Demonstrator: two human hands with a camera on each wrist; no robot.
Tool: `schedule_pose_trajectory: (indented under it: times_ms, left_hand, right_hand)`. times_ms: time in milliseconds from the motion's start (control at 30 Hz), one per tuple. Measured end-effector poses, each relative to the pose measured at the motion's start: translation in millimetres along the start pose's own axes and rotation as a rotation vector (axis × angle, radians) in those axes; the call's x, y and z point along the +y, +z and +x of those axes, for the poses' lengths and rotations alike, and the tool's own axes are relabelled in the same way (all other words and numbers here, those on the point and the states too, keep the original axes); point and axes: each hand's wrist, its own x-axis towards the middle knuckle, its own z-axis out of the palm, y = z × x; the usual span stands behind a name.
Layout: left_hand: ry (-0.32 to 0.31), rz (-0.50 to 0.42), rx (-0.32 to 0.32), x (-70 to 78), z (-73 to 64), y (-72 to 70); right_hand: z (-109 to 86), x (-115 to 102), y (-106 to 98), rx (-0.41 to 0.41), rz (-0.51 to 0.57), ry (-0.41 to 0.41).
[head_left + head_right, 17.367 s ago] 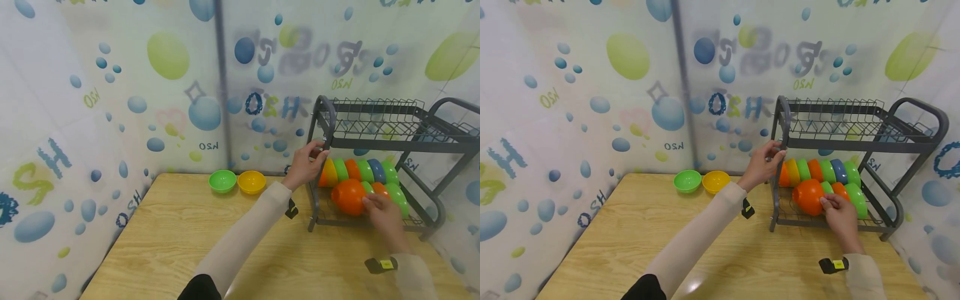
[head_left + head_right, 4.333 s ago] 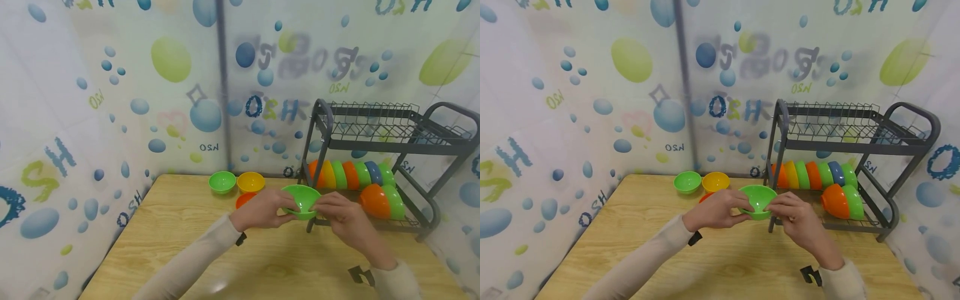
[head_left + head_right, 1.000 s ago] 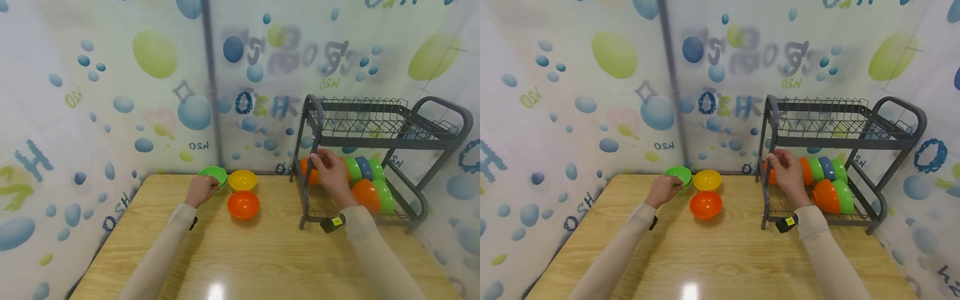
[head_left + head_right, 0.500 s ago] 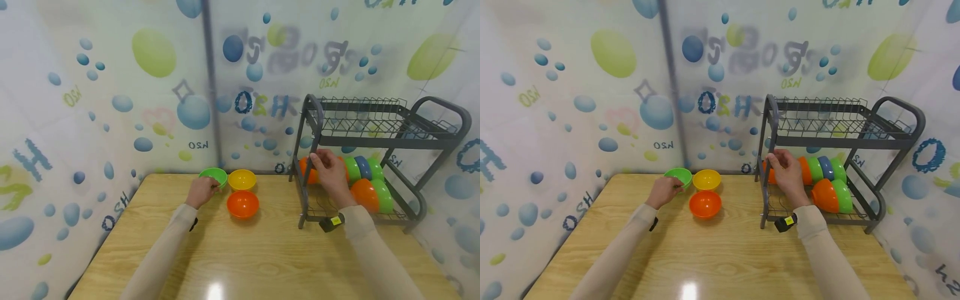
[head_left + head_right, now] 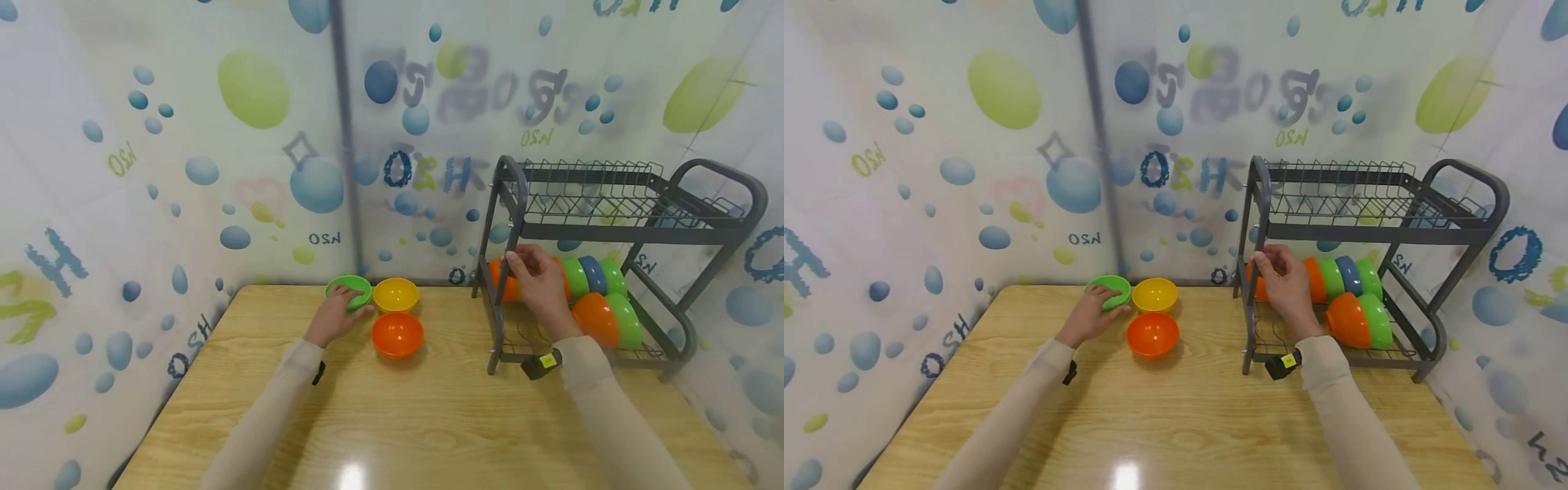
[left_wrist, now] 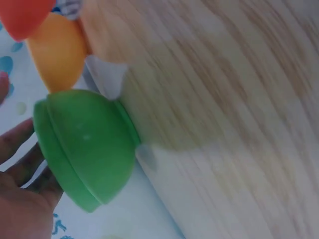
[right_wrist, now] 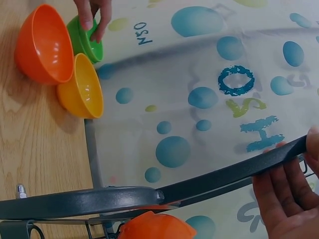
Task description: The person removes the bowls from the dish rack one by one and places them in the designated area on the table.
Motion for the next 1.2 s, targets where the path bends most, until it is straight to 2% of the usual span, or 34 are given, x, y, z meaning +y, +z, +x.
schedule_pose_trajectory:
  times_ms: [167, 333, 500, 667, 900, 1033, 1200]
  left_hand:
    - [-0.033, -0.058, -0.045, 13.2, 0.5, -1.3]
    - [-0.058, -0.112, -0.077, 34.6, 5.5, -2.3]
    - [-0.068, -0.233, -0.105, 58.6, 11.2, -4.4]
    - [-0.051, -0.348, -0.133, 81.7, 17.9, -5.3]
    - [-0.035, -0.431, -0.181, 117.0, 27.2, -10.7]
    - [0.001, -0.490, -0.208, 136.8, 34.4, -15.6]
    - [0.079, -0.583, -0.232, 161.1, 44.2, -20.4]
  right_hand:
    - [1.0, 0, 0, -0.010, -0.003, 0.016]
    - [1.3, 1, 0, -0.002, -0.026, 0.018]
    - [0.9, 0, 1, 0.001, -0.020, 0.022]
    - [0.1, -3, 2, -0.006, -0.022, 0.014]
    - [-1.7, -3, 0, 0.007, -0.119, -0.018]
    - [-2.1, -2, 0, 0.025, -0.142, -0.055]
    - [-3.2, -2, 1, 0.044, -0.153, -0.079]
